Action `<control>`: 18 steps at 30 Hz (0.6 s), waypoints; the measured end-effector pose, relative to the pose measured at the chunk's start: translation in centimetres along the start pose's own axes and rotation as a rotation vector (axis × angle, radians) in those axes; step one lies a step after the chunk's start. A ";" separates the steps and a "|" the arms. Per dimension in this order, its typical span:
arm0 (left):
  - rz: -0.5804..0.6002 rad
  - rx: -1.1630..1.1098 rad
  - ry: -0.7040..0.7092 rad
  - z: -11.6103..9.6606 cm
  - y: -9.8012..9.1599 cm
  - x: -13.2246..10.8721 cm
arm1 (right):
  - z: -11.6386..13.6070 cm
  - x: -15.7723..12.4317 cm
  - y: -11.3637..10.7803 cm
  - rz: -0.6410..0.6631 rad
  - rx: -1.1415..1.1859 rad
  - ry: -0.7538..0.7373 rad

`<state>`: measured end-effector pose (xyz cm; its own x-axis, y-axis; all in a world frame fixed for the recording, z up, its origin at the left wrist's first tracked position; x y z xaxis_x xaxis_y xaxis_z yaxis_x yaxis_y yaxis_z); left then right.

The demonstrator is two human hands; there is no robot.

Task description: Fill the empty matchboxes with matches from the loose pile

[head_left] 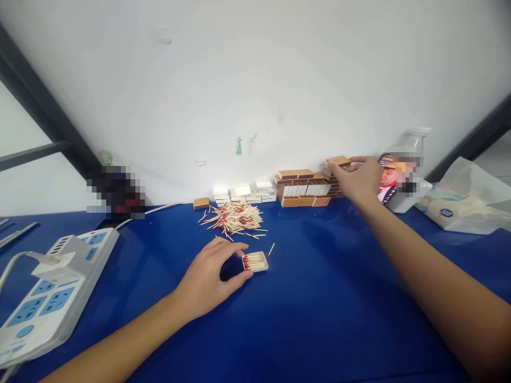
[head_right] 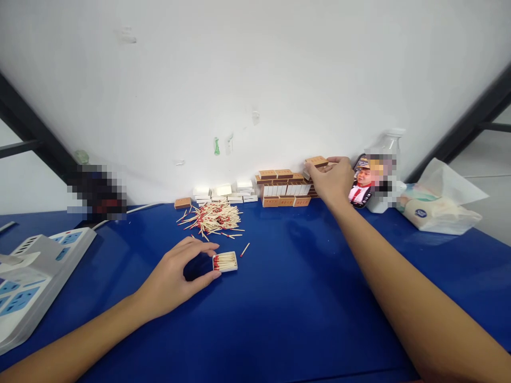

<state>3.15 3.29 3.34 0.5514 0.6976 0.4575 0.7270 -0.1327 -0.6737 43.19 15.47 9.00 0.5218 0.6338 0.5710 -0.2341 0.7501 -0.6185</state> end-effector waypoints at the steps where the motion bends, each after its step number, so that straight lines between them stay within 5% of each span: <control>1: -0.020 0.007 0.001 0.0 -0.1 0.0 | 0.7 -0.8 -0.5 -0.018 0.038 0.003; 4: -0.115 0.038 -0.004 -0.1 -0.9 0.2 | 4.0 -4.7 -1.6 -0.017 0.370 -0.077; 9: -0.268 0.069 -0.021 0.2 -2.2 0.4 | 9.3 -13.8 0.7 0.647 0.723 0.037; 12: -0.308 0.066 -0.015 0.4 -2.5 0.5 | 10.8 -17.5 1.4 0.874 0.802 0.098; 18: -0.318 0.047 -0.011 0.5 -2.6 0.5 | 11.1 -19.7 2.2 0.978 0.806 0.132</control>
<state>1.33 4.34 5.04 0.2945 0.7066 0.6434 0.8423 0.1261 -0.5240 23.24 6.70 2.40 -0.0831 0.9963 -0.0216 -0.9714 -0.0858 -0.2212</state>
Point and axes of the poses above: each hand's wrist, its own x-axis towards the middle knuckle, its own y-axis out of the palm, z = x × y, the point moved 6 cm from there along x, towards the middle knuckle, and after that the axes turned 7 degrees about -x, right-handed, at the moved point
